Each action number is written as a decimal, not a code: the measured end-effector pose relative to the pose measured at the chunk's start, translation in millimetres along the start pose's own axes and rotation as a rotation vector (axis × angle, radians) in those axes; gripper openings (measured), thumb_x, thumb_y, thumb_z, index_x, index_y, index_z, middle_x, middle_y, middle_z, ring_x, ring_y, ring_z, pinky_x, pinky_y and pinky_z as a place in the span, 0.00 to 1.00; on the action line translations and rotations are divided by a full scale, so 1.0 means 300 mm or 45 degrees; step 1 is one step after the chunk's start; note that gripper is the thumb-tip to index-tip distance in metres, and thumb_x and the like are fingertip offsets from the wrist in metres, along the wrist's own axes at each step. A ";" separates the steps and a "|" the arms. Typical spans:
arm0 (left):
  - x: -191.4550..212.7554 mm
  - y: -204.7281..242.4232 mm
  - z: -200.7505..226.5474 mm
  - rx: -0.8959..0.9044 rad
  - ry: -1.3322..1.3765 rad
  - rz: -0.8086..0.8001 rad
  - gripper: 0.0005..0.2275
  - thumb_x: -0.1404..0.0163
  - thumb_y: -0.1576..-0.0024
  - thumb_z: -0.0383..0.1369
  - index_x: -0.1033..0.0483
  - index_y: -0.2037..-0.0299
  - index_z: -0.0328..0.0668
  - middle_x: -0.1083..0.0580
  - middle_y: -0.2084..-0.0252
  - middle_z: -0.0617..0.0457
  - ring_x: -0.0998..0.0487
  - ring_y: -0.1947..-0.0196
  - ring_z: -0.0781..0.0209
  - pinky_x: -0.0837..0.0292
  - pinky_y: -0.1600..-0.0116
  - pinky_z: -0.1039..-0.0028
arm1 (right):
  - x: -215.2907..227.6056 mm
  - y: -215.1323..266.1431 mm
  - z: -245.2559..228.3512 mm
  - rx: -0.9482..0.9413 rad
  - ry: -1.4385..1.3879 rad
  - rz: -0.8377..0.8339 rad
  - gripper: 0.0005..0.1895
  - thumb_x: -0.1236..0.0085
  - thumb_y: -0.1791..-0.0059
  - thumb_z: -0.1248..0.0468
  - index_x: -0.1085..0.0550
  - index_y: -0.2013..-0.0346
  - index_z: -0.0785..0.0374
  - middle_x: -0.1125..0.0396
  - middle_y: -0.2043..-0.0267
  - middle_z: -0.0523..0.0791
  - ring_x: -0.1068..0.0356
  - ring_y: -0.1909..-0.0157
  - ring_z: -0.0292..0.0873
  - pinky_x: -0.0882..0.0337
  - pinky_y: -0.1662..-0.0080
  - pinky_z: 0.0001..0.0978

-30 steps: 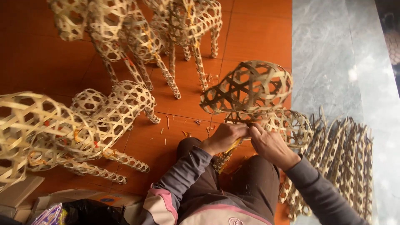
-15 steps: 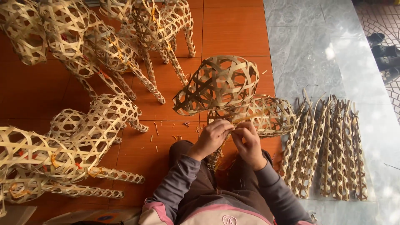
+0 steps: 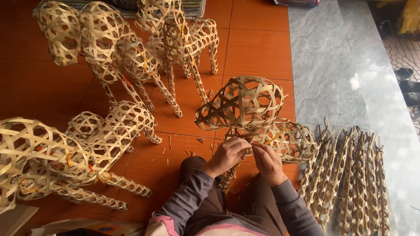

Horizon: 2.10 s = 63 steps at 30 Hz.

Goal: Assembling and trimming woven bamboo animal figures

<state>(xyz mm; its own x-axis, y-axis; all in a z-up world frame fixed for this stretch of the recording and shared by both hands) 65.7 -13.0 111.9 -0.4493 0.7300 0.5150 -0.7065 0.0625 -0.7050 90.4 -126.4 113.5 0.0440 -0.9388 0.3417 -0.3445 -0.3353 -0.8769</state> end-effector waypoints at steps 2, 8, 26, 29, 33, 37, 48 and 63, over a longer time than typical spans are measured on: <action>-0.002 0.013 -0.064 0.173 0.174 0.085 0.05 0.47 0.45 0.21 0.22 0.61 0.37 0.23 0.67 0.47 0.21 0.67 0.56 0.24 0.60 0.74 | -0.003 0.012 -0.006 0.051 0.107 0.000 0.07 0.42 0.57 0.78 0.23 0.66 0.69 0.29 0.68 0.52 0.30 0.75 0.51 0.28 0.70 0.34; -0.021 0.050 -0.100 0.389 0.182 0.255 0.06 0.47 0.45 0.21 0.25 0.59 0.36 0.24 0.70 0.48 0.21 0.70 0.57 0.23 0.64 0.74 | -0.016 0.035 -0.014 0.246 0.192 0.025 0.04 0.43 0.56 0.76 0.23 0.68 0.69 0.36 0.75 0.51 0.39 0.80 0.49 0.33 0.73 0.34; -0.002 0.085 -0.050 0.164 -0.423 0.263 0.09 0.45 0.48 0.22 0.29 0.62 0.44 0.31 0.68 0.55 0.27 0.67 0.61 0.30 0.61 0.75 | -0.109 -0.031 0.127 -0.969 -0.516 -0.623 0.06 0.48 0.53 0.71 0.23 0.66 0.63 0.41 0.86 0.41 0.46 0.81 0.33 0.42 0.76 0.28; -0.036 0.093 0.000 0.242 -0.291 0.179 0.09 0.45 0.47 0.23 0.30 0.59 0.38 0.30 0.65 0.49 0.25 0.64 0.56 0.29 0.59 0.73 | -0.126 -0.002 0.146 -1.120 -0.566 -0.510 0.05 0.47 0.52 0.71 0.23 0.66 0.67 0.39 0.84 0.44 0.46 0.79 0.33 0.44 0.75 0.26; -0.051 0.123 -0.055 0.223 -0.383 0.135 0.05 0.46 0.46 0.23 0.26 0.63 0.40 0.28 0.68 0.50 0.24 0.67 0.58 0.28 0.60 0.75 | -0.116 -0.002 0.137 -1.194 -0.581 -0.381 0.03 0.44 0.54 0.71 0.22 0.68 0.67 0.42 0.85 0.42 0.46 0.78 0.32 0.45 0.75 0.24; -0.055 0.096 -0.048 0.057 -0.450 0.037 0.03 0.47 0.46 0.25 0.24 0.64 0.43 0.28 0.71 0.53 0.25 0.70 0.60 0.31 0.62 0.76 | -0.086 0.003 0.161 -1.033 -0.362 -0.406 0.04 0.41 0.57 0.70 0.21 0.68 0.63 0.36 0.83 0.45 0.37 0.78 0.35 0.38 0.74 0.27; -0.073 0.106 -0.103 0.244 -0.286 -0.058 0.06 0.52 0.46 0.29 0.26 0.75 0.45 0.29 0.79 0.54 0.25 0.76 0.58 0.34 0.67 0.73 | 0.009 0.112 0.053 -0.434 0.306 -0.012 0.06 0.39 0.53 0.70 0.25 0.62 0.63 0.38 0.83 0.39 0.39 0.83 0.36 0.38 0.78 0.22; 0.050 0.136 -0.019 0.505 -0.347 0.084 0.08 0.50 0.42 0.34 0.26 0.69 0.39 0.32 0.57 0.47 0.33 0.58 0.49 0.40 0.54 0.62 | 0.475 2.171 0.408 -2.071 0.853 -1.144 0.19 0.57 0.51 0.51 0.26 0.64 0.63 0.26 0.61 0.57 0.28 0.56 0.64 0.31 0.52 0.52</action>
<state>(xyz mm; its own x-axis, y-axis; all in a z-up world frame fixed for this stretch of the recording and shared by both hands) 33.2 4.3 88.2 -0.5896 0.5155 0.6217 -0.8018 -0.2808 -0.5275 -13.0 -488.3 -450.3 0.4996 -0.2636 0.8252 -0.8297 0.1281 0.5433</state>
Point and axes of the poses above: each hand's wrist, its own y-axis away from the middle knuckle, its own x-axis out of the back of the hand, z = x × y, the point moved 10 cm from there along -y, towards the middle knuckle
